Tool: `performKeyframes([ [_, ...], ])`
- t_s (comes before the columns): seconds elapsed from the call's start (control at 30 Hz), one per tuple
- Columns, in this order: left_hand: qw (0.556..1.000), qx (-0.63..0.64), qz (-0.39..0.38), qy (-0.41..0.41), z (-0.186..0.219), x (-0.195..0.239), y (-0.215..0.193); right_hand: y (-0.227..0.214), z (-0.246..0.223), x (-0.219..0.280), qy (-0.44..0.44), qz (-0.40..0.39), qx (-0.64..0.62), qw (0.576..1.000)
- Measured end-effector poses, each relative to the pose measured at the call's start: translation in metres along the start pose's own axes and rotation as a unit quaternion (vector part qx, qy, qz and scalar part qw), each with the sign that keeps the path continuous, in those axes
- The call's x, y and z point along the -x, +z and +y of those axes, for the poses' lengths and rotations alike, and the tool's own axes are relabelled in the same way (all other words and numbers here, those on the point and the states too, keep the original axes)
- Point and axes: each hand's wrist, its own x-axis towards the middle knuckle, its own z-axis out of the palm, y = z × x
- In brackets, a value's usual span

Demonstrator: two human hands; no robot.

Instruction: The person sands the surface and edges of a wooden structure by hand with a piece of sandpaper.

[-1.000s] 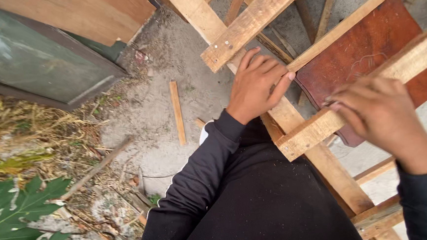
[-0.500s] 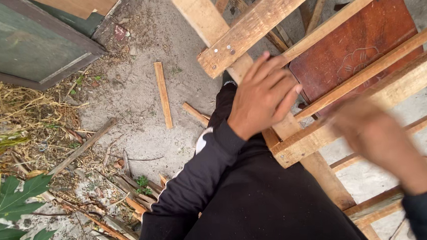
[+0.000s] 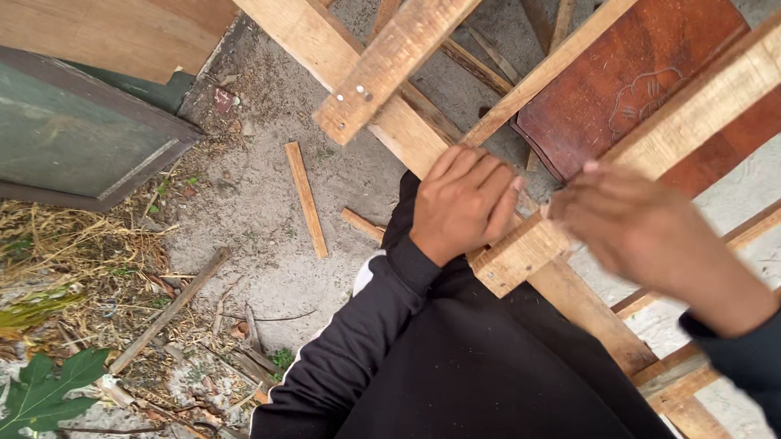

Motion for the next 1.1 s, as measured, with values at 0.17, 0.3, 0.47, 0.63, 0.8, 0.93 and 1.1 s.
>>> performKeyframes([
  [0.17, 0.999, -0.009, 0.039, 0.016, 0.006, -0.005, 0.0, -0.066, 0.053, -0.01, 0.115, 0.026, 0.11, 0.987],
  [0.3, 0.999, 0.008, 0.039, -0.009, 0.002, 0.001, 0.004, -0.057, 0.056, -0.009, 0.282, -0.105, 0.137, 0.944],
  [0.47, 1.0, -0.005, 0.018, -0.006, 0.004, 0.001, 0.001, -0.013, 0.033, -0.001, -0.001, 0.03, -0.05, 0.998],
  [0.63, 1.0, 0.0, 0.026, -0.001, 0.004, -0.001, 0.001, -0.077, 0.105, 0.0, 0.211, -0.068, 0.149, 0.964],
  [0.8, 0.999, 0.011, 0.031, -0.012, 0.002, -0.004, 0.0, -0.077, 0.101, -0.007, 0.321, -0.119, 0.199, 0.918],
  [0.93, 0.999, 0.008, 0.037, -0.007, 0.002, -0.01, 0.0, -0.045, 0.089, 0.005, 0.054, -0.045, -0.029, 0.997],
  [1.1, 0.999, 0.009, 0.046, -0.002, 0.0, -0.011, 0.004, -0.075, 0.172, 0.026, 0.194, -0.088, 0.114, 0.97],
])
